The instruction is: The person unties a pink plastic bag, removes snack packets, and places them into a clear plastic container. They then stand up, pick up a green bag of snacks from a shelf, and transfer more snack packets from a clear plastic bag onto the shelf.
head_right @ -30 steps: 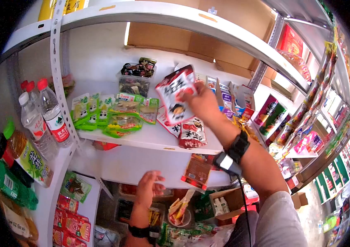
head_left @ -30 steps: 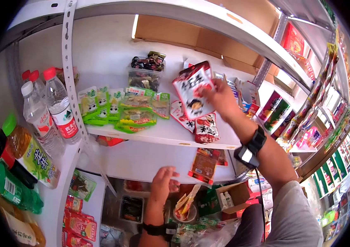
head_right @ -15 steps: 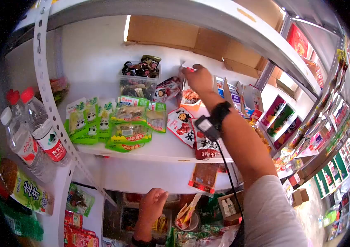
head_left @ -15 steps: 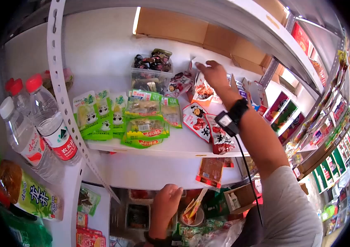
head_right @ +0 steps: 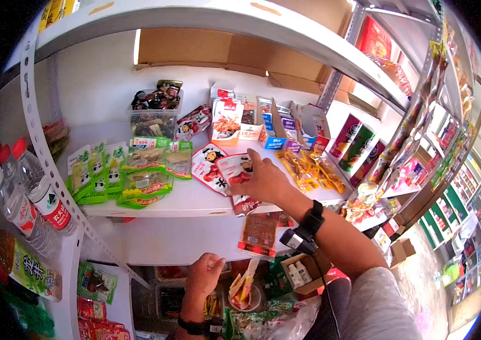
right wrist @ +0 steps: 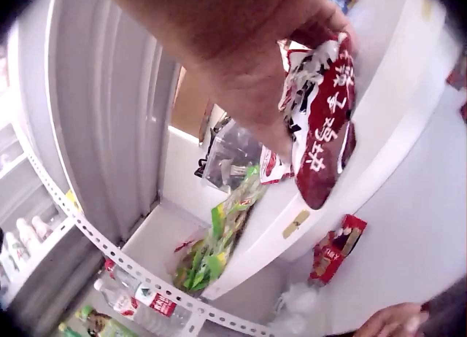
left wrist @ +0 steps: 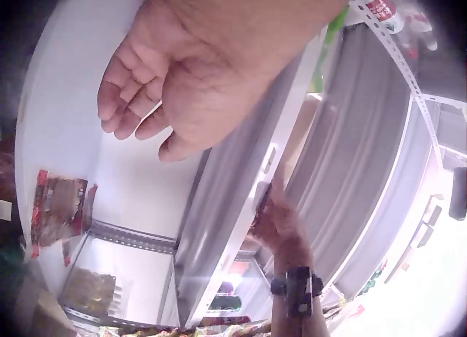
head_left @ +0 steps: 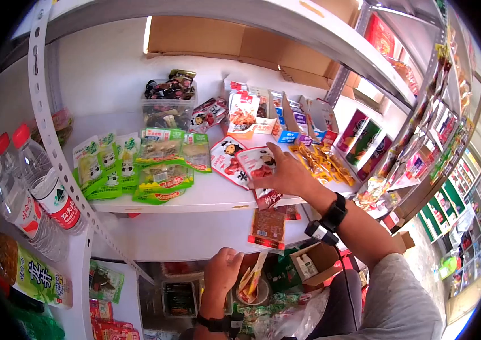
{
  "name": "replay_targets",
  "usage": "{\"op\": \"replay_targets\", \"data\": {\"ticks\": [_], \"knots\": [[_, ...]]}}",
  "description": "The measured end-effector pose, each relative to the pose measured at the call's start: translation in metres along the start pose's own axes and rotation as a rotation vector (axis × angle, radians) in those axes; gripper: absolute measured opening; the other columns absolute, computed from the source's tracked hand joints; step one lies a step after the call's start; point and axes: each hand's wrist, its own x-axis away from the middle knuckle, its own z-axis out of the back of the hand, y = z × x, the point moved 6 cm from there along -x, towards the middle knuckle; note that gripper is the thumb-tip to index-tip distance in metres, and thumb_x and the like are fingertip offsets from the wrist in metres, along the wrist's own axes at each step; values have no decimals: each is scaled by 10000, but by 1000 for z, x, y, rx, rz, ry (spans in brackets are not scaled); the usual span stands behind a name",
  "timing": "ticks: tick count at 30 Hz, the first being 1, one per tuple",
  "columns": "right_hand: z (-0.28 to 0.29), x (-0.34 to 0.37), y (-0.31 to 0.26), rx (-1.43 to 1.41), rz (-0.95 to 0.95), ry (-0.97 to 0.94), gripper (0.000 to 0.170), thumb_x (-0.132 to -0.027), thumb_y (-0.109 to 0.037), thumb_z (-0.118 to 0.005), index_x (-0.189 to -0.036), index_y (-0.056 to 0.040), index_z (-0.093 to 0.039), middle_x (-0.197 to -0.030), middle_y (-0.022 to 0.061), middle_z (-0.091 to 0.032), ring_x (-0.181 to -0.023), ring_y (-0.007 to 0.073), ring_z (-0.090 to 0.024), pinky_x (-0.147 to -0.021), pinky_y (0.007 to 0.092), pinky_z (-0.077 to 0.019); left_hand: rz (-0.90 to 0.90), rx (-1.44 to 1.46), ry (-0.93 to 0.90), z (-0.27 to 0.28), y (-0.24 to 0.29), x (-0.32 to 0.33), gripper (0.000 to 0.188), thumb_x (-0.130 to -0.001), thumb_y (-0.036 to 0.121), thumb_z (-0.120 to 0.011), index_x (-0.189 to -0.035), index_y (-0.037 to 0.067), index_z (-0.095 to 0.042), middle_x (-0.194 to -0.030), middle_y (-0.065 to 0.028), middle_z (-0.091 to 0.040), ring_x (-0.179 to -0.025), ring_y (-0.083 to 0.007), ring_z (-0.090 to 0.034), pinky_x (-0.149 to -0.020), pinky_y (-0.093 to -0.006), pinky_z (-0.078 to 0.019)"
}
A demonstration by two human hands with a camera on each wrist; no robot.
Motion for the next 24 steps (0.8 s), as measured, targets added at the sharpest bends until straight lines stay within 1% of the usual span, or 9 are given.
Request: {"op": "replay_targets", "data": {"ticks": [3, 7, 10, 11, 14, 15, 16, 19, 24], "knots": [[-6, -6, 14, -238, -19, 43, 1297, -579, -542, -946, -1536, 56, -307, -1309, 326, -611, -1205, 412, -634, -1028, 414, -500, -4, -39, -7, 3, 13, 5, 357, -926, 354, -748, -1055, 29, -672, -968, -165, -745, -880, -296, -732, -782, -417, -573], [-1, -18, 39, -503, 6, 57, 1200, -658, -354, -955, -1569, 31, -275, -1326, 238, -607, -1175, 277, -626, -991, 358, -510, -50, -66, 27, 1, 8, 5, 365, -921, 367, -749, -1067, 40, -680, -978, -171, -745, -893, -312, -734, -782, -421, -574], [37, -22, 1, -583, 171, 151, 1157, -689, -269, -944, -1586, -4, -263, -1300, 213, -609, -1143, 233, -621, -975, 333, -512, -38, -56, 41, 0, 9, 6, 368, -919, 369, -750, -1068, 39, -682, -981, -174, -746, -891, -315, -736, -782, -419, -575], [45, -29, -22, -557, 359, 195, 1136, -714, -269, -930, -1601, -47, -254, -1316, 203, -602, -1145, 228, -612, -993, 320, -498, -24, -51, 36, 1, 11, 7, 371, -918, 369, -750, -1069, 37, -682, -981, -173, -747, -889, -315, -737, -783, -419, -576], [26, -49, -43, -338, 374, -30, 1204, -706, -447, -925, -1621, -90, -229, -1405, 262, -564, -1254, 349, -599, -1073, 400, -459, 2, -53, 33, 6, 13, 8, 379, -917, 369, -751, -1069, 30, -679, -981, -171, -748, -882, -315, -739, -783, -420, -576], [14, -55, -40, -193, 263, -85, 1286, -675, -578, -905, -1629, -84, -198, -1447, 314, -520, -1323, 419, -553, -1099, 435, -438, 8, -54, 35, 8, 12, 8, 381, -917, 368, -751, -1069, 26, -678, -981, -170, -748, -879, -314, -739, -783, -420, -576], [0, -64, -31, -217, 170, -182, 1346, -638, -677, -877, -1619, -42, -209, -1462, 343, -491, -1358, 440, -517, -1109, 436, -430, -15, -47, 57, 9, 11, 8, 378, -917, 365, -751, -1067, 26, -677, -984, -172, -748, -886, -315, -739, -785, -420, -577], [-22, -71, -13, -212, 162, -211, 1381, -566, -713, -888, -1568, 34, -300, -1469, 353, -478, -1371, 434, -502, -1129, 430, -409, -44, -38, 101, 14, 5, 7, 369, -917, 353, -754, -1061, 23, -674, -997, -177, -749, -907, -317, -740, -795, -419, -578], [-8, -54, -37, -246, 122, -231, 1357, -520, -658, -937, -1529, 44, -361, -1438, 340, -515, -1361, 408, -516, -1133, 405, -411, -19, -53, 39, 14, 9, 3, 358, -918, 332, -758, -1051, 12, -667, -1002, -184, -748, -925, -315, -741, -803, -413, -580]]}}
